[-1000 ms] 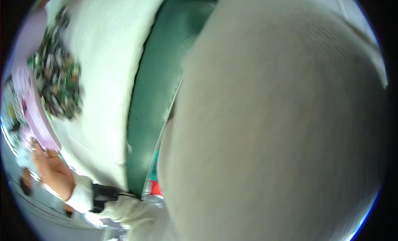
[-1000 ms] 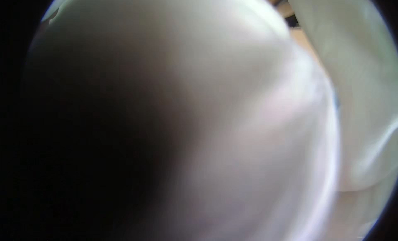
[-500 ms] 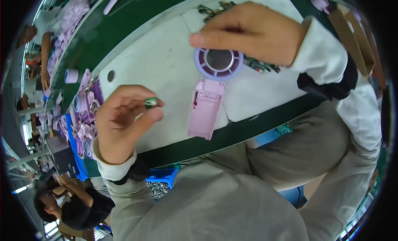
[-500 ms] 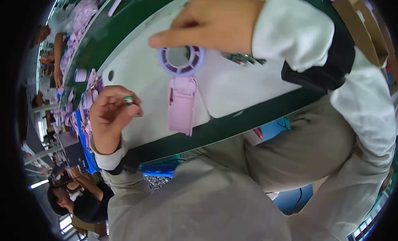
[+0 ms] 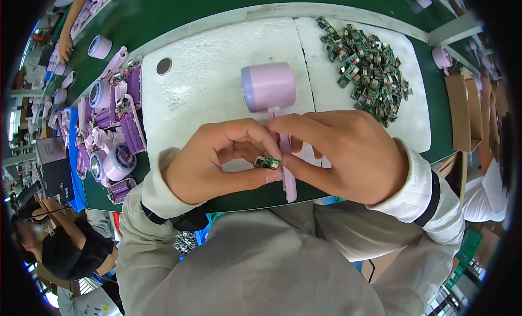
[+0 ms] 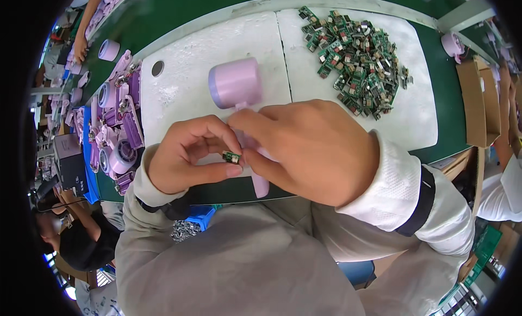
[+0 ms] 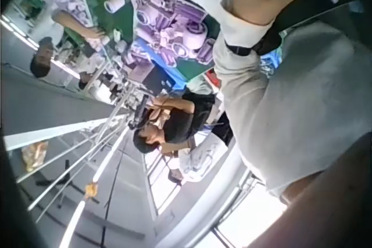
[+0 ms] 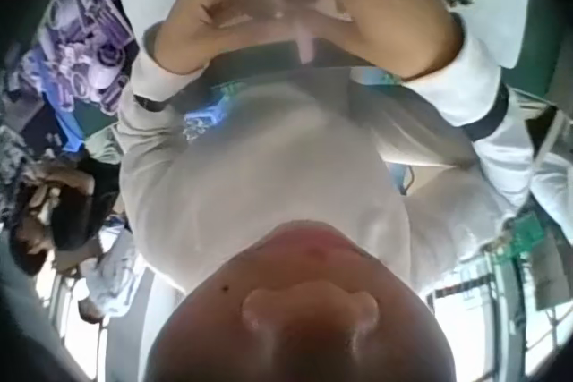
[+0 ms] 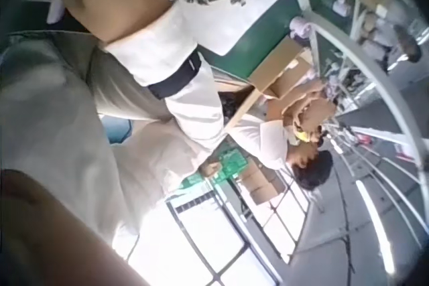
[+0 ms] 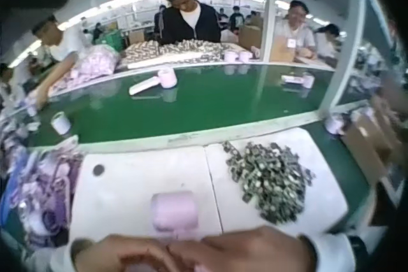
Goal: Assembling small handheld electronic fans by installing batteries and PCBs into the plastic housing.
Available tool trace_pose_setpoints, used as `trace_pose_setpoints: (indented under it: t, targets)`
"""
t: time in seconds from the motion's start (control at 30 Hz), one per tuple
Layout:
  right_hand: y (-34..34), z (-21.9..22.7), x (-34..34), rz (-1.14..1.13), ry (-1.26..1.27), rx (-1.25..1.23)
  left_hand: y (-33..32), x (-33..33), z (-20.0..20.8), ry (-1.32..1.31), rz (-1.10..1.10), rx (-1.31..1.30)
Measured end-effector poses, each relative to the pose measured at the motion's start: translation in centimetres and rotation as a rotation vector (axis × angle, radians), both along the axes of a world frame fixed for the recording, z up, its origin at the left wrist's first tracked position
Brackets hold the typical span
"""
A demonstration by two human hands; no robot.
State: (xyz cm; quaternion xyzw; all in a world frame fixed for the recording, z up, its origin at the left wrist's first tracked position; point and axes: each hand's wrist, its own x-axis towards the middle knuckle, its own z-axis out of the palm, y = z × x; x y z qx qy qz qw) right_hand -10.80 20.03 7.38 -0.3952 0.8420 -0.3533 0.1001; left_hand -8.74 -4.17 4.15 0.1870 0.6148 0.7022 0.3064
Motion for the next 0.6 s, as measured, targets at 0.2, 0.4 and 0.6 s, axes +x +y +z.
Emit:
trace_pose_setpoints:
  t: [0.2,0.4,0.6]
  targets:
    - [0.9,0.4,0.6,-0.146,-0.242,-0.014,-0.1,0.4,-0.4,-0.038,0.014,-0.017]
    - [1.3,-0.1,0.8,-0.277,-0.166,0.235,0.4,0.5,-0.2,-0.049,-0.022,-0.05]
    - [1.0,-0.9,-0.2,-0.089,0.186,0.166,0.4,0.0,-0.2,0.121,-0.087,-0.107]
